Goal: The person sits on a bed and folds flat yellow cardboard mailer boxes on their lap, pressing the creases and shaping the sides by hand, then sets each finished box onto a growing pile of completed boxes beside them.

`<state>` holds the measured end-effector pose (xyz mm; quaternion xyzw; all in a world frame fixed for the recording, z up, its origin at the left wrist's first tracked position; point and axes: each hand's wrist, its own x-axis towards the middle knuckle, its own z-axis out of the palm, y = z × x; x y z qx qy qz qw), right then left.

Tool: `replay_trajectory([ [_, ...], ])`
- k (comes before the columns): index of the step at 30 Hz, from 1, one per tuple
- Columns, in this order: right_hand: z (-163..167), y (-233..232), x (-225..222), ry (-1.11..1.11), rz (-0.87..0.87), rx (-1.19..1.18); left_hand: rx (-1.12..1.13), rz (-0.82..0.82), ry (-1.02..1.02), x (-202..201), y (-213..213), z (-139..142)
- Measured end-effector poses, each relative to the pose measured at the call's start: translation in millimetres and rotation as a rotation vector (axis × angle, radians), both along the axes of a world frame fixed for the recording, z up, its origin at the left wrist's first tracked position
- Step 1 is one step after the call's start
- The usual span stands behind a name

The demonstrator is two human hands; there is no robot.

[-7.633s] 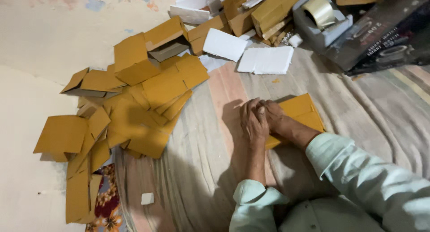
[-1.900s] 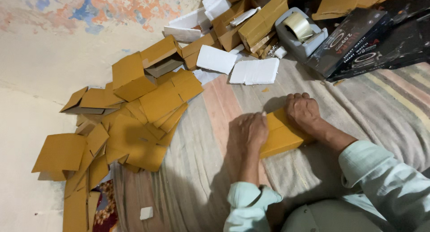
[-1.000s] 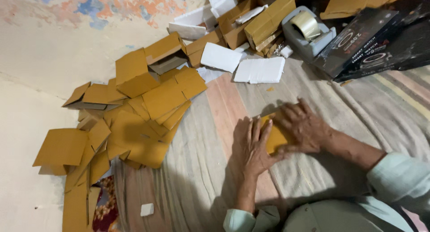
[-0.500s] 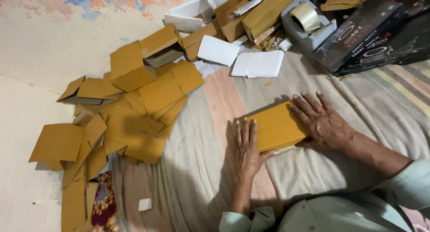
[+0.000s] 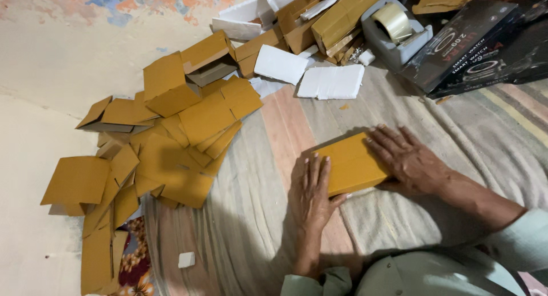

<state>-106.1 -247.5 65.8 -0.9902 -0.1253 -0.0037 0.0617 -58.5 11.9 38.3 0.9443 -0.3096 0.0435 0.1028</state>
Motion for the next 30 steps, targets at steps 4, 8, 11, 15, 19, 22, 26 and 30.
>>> replay_trajectory([
  [4,15,7,-6,0.001,-0.060,-0.134,0.052,0.038,-0.049,3,-7,0],
  [8,25,43,0,0.213,-0.052,-0.179,0.070,0.021,0.027,0,-41,-3],
  [11,25,54,5,0.193,0.020,-0.231,0.050,-0.025,0.020,-3,-48,0],
  [15,11,33,-1,0.057,0.045,-0.175,-0.080,-0.076,0.050,-6,-26,8],
  [19,-9,7,-3,-0.109,0.007,0.087,-0.197,-0.029,0.153,-6,-8,5],
  [22,-19,11,6,-0.205,-0.043,0.278,-0.423,0.029,0.292,2,-11,-9],
  [26,-15,18,25,-0.173,-0.158,0.316,-0.488,0.084,0.176,31,-26,-28],
  [30,1,11,40,-0.011,-0.229,0.399,-0.485,0.103,0.134,53,-32,-21],
])
